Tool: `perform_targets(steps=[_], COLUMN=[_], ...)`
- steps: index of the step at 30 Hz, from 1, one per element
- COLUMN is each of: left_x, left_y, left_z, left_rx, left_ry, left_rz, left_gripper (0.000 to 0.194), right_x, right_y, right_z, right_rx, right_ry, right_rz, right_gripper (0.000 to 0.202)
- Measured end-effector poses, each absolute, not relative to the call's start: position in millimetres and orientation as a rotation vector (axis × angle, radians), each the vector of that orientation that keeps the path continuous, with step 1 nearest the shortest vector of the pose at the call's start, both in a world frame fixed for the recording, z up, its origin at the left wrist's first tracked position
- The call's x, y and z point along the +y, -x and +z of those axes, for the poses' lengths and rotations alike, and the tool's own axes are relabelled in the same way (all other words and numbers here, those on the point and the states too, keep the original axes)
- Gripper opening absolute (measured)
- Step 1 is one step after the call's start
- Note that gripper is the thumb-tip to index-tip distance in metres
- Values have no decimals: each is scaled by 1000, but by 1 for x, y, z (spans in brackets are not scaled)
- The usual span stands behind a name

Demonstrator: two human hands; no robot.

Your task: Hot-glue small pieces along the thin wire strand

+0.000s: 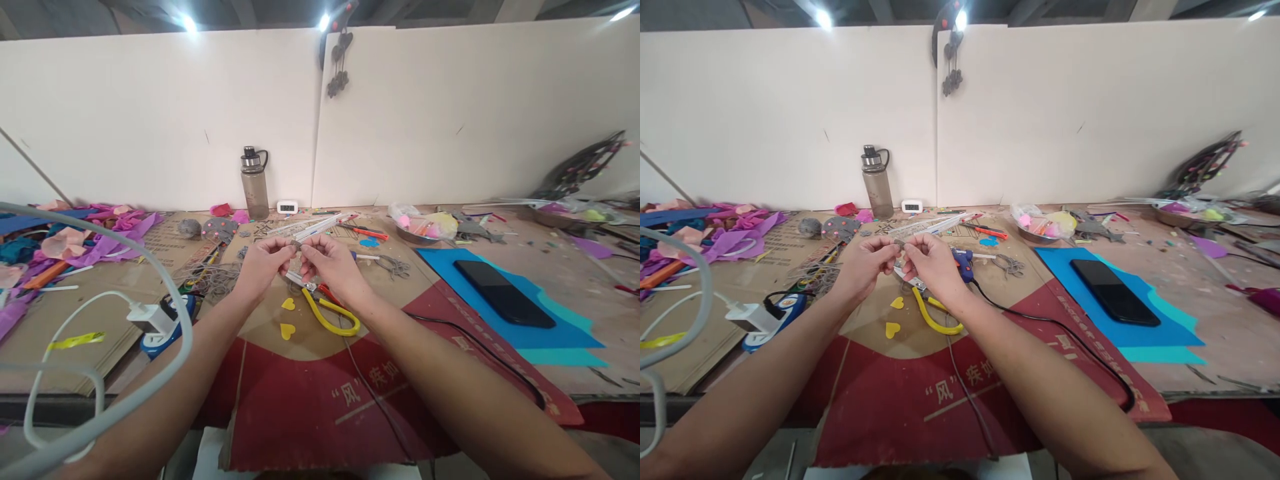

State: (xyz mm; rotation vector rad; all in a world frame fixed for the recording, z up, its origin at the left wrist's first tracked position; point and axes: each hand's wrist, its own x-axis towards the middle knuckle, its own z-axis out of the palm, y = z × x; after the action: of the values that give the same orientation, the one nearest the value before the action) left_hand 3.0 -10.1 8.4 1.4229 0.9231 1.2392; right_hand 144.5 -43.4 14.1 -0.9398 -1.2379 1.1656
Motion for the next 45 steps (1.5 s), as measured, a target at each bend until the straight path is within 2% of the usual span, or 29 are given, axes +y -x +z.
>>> perform_targets(steps=[8, 12, 18, 32, 37, 45], left_x=[-7, -8, -4, 0, 2, 6], left_y=[1, 0, 2, 5, 5, 11], left_z=[10, 12, 11, 12, 11, 11], left_rx=[975, 943, 940, 940, 985, 1021], left_ry=[-1374, -1336, -1267, -1248, -1256, -1246], left_rz=[1263, 1266, 1249, 1253, 1299, 1351], left_gripper=[18, 21, 25, 24, 24, 24], right_x=[-39, -41, -45, -45, -37, -16], right_y=[-162, -166, -169, -177, -192, -232], right_z=[7, 8, 11, 12, 14, 10], right_rx=[-1129, -1101, -1063, -1160, -1235, -1503], right_ry=[885, 842, 751, 745, 906, 1431], right_rz=[1015, 1102, 1251, 1250, 1003, 272], right_gripper=[11, 4, 27, 20, 16, 42])
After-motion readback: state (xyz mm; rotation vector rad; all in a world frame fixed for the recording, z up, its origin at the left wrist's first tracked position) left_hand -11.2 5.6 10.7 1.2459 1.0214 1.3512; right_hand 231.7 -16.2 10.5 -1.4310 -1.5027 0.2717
